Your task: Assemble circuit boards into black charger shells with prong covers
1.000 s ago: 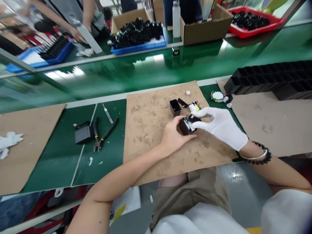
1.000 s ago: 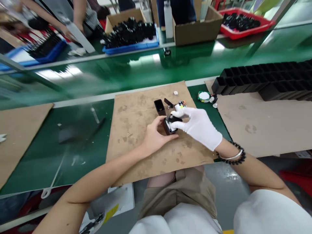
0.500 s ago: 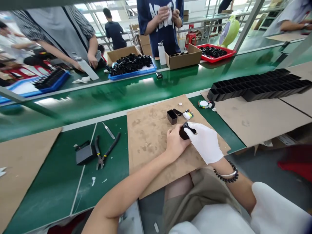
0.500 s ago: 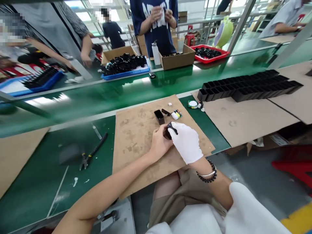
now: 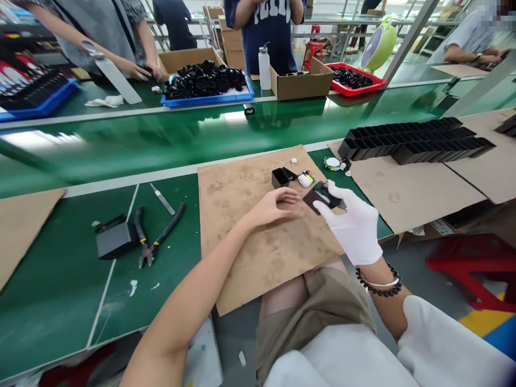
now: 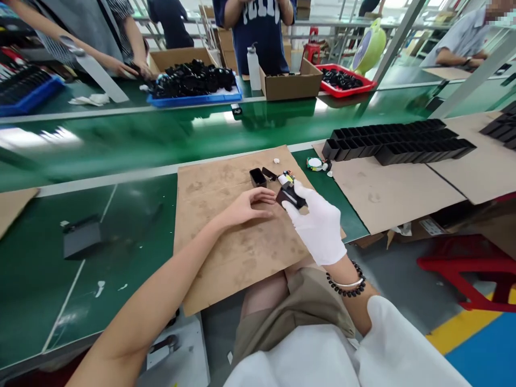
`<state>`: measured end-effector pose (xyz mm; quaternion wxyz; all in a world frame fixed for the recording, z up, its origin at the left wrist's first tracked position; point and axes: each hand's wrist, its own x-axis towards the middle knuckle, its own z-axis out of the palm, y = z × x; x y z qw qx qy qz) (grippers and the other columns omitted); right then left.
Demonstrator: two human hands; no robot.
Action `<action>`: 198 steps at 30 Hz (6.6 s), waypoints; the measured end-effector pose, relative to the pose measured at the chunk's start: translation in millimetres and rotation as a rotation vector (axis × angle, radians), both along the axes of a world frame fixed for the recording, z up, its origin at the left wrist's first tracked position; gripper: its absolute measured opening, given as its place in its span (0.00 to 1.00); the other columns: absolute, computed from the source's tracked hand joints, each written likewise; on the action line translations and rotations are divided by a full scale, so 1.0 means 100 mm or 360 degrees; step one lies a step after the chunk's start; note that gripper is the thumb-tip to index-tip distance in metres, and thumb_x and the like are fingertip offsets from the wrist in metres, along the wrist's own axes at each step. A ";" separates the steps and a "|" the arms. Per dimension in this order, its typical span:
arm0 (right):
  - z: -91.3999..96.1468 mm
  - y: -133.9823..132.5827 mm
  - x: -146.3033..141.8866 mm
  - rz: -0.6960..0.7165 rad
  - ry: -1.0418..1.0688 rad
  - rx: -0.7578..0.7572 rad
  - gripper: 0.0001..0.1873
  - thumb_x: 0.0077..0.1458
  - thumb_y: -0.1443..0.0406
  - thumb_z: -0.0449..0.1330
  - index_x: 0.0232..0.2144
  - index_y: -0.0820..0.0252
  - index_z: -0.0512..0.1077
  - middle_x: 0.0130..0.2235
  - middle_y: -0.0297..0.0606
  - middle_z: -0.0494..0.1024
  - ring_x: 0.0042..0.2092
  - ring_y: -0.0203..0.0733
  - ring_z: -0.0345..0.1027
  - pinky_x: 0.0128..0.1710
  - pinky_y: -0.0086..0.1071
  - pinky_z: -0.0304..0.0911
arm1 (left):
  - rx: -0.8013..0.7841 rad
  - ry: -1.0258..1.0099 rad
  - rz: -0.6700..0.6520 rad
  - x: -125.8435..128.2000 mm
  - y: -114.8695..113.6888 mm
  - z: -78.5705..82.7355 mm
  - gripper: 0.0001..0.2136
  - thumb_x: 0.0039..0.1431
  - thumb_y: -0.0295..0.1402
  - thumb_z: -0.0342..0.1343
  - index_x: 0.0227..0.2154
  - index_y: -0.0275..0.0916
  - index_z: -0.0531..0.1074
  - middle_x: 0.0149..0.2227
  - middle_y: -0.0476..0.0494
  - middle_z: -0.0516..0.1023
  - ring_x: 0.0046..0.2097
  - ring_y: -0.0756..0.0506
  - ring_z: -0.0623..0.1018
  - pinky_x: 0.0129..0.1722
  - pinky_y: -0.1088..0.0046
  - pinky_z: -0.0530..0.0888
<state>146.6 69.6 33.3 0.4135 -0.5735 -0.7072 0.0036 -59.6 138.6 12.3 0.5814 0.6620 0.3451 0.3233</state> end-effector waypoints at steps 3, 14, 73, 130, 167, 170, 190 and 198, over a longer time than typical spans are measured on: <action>-0.06 -0.03 0.09 0.0137 -0.0134 0.0020 0.15 0.62 0.62 0.61 0.49 0.59 0.78 0.48 0.44 0.85 0.46 0.49 0.82 0.47 0.38 0.78 | -0.0120 -0.0088 0.0076 -0.02 0.03 -0.03 0.22 0.51 0.38 0.70 0.47 0.35 0.75 0.50 0.32 0.83 0.52 0.38 0.81 0.55 0.57 0.76; -0.27 -0.06 0.18 0.0337 0.0099 -0.0268 0.16 0.60 0.65 0.62 0.51 0.57 0.77 0.56 0.44 0.81 0.58 0.52 0.76 0.60 0.46 0.73 | -0.0096 -0.0226 0.0023 0.10 -0.07 0.00 0.24 0.53 0.44 0.71 0.51 0.39 0.79 0.55 0.35 0.81 0.59 0.35 0.78 0.61 0.57 0.74; -0.27 -0.04 0.35 0.0450 0.0393 -0.0192 0.13 0.61 0.65 0.64 0.49 0.57 0.78 0.53 0.43 0.83 0.55 0.48 0.79 0.57 0.42 0.76 | -0.0080 -0.0339 0.0025 0.42 -0.16 -0.09 0.22 0.61 0.45 0.64 0.53 0.38 0.78 0.58 0.37 0.80 0.59 0.38 0.78 0.61 0.62 0.73; 0.34 0.09 0.14 0.0983 0.1962 -0.1032 0.15 0.69 0.56 0.52 0.44 0.50 0.77 0.54 0.34 0.82 0.64 0.41 0.70 0.68 0.43 0.63 | -0.0209 -0.0491 0.0592 0.55 -0.14 -0.16 0.10 0.57 0.38 0.60 0.37 0.40 0.80 0.39 0.46 0.81 0.44 0.44 0.75 0.49 0.69 0.70; 0.23 1.48 0.33 0.0821 -0.0428 -0.0953 0.12 0.39 0.68 0.69 0.32 0.54 0.82 0.34 0.35 0.84 0.42 0.51 0.77 0.51 0.41 0.69 | 0.0280 -0.0258 0.0807 0.09 0.34 -0.26 0.27 0.39 0.30 0.72 0.46 0.39 0.74 0.49 0.41 0.79 0.52 0.39 0.76 0.60 0.58 0.68; 0.26 1.45 0.43 0.0723 -0.0226 -0.0983 0.12 0.41 0.63 0.70 0.33 0.57 0.79 0.29 0.36 0.82 0.37 0.51 0.76 0.46 0.43 0.71 | 0.0275 -0.0252 0.0800 0.08 0.32 -0.22 0.27 0.38 0.30 0.73 0.46 0.39 0.75 0.48 0.41 0.80 0.51 0.39 0.77 0.60 0.58 0.69; 0.16 1.11 -0.09 0.1172 0.1251 -0.0626 0.21 0.43 0.53 0.76 0.37 0.53 0.79 0.41 0.36 0.83 0.44 0.48 0.79 0.56 0.49 0.74 | 0.0075 -0.0285 0.0697 0.08 0.22 -0.17 0.34 0.34 0.32 0.75 0.50 0.37 0.76 0.50 0.40 0.82 0.52 0.38 0.79 0.59 0.60 0.72; 0.09 1.02 -0.08 0.1352 0.0659 -0.0235 0.10 0.57 0.67 0.68 0.41 0.50 0.78 0.42 0.33 0.83 0.58 0.49 0.74 0.64 0.49 0.66 | 0.0144 -0.0277 0.0685 0.07 0.21 -0.19 0.35 0.37 0.31 0.75 0.53 0.36 0.75 0.54 0.37 0.80 0.57 0.35 0.78 0.62 0.59 0.71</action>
